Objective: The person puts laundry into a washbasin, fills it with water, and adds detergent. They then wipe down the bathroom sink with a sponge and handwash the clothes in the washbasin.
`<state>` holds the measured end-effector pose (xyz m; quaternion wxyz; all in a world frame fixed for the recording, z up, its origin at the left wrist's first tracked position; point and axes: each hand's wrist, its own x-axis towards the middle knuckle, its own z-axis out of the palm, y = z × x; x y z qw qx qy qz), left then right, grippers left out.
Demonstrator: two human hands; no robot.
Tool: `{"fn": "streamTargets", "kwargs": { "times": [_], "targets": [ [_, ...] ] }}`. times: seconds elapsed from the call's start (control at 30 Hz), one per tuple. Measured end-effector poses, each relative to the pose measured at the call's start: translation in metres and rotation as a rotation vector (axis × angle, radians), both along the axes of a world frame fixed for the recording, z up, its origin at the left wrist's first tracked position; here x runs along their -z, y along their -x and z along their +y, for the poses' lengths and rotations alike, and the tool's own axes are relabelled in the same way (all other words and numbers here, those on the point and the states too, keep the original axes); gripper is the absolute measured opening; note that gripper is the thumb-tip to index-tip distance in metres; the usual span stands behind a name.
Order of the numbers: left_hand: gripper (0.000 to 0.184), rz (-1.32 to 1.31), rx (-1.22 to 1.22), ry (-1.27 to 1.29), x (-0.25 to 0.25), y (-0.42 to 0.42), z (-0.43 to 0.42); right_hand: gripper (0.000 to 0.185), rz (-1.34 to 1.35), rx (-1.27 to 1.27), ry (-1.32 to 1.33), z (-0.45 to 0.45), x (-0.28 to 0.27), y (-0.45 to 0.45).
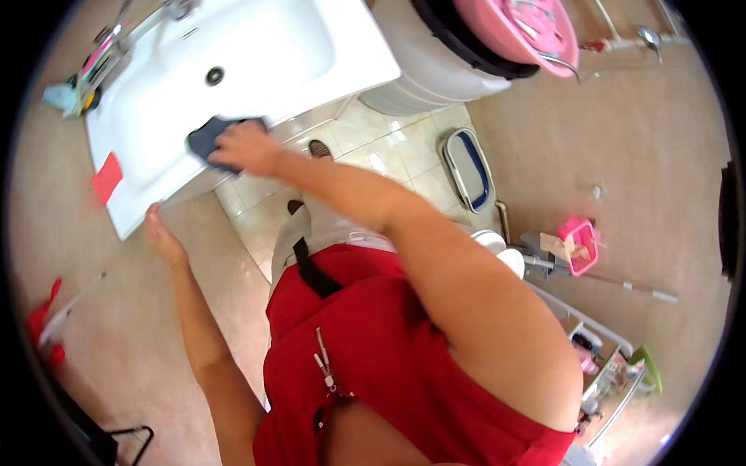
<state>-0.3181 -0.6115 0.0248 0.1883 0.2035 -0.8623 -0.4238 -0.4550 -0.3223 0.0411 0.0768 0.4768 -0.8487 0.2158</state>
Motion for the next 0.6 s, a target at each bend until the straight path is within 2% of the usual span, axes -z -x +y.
{"fn": "streamTargets", "kwargs": {
  "times": [0.03,0.07,0.1,0.2,0.27,0.4,0.5,0.6],
  "targets": [
    [0.046,-0.033,-0.028,0.052,-0.005,-0.023,-0.004,0.032,-0.118,-0.026,-0.069,0.024,-0.011,0.007],
    [0.045,-0.034,-0.068,0.044,-0.003,-0.044,-0.005,0.037,0.082,-0.003,0.147,0.052,0.007,0.007],
    [0.044,-0.03,-0.118,0.039,0.003,-0.059,-0.002,0.04,-0.02,0.009,0.083,0.079,0.003,0.013],
    [0.037,-0.036,-0.239,0.068,0.002,-0.115,0.006,0.055,0.047,0.117,-0.125,0.132,-0.02,0.023],
    [0.034,-0.002,-0.29,0.022,0.009,-0.154,0.013,0.065,0.065,0.178,-0.151,0.146,-0.022,0.02],
    [0.035,0.003,-0.436,-0.11,0.01,-0.206,0.043,0.066,0.172,0.277,-0.192,0.105,-0.009,0.009],
    [0.036,-0.04,-0.542,-0.161,0.02,-0.233,0.061,0.054,0.248,0.2,-0.163,0.042,0.008,-0.001],
    [0.037,-0.055,-0.583,-0.227,0.023,-0.241,0.082,0.052,0.189,0.075,-0.127,-0.039,0.007,-0.02]
  ]
}}
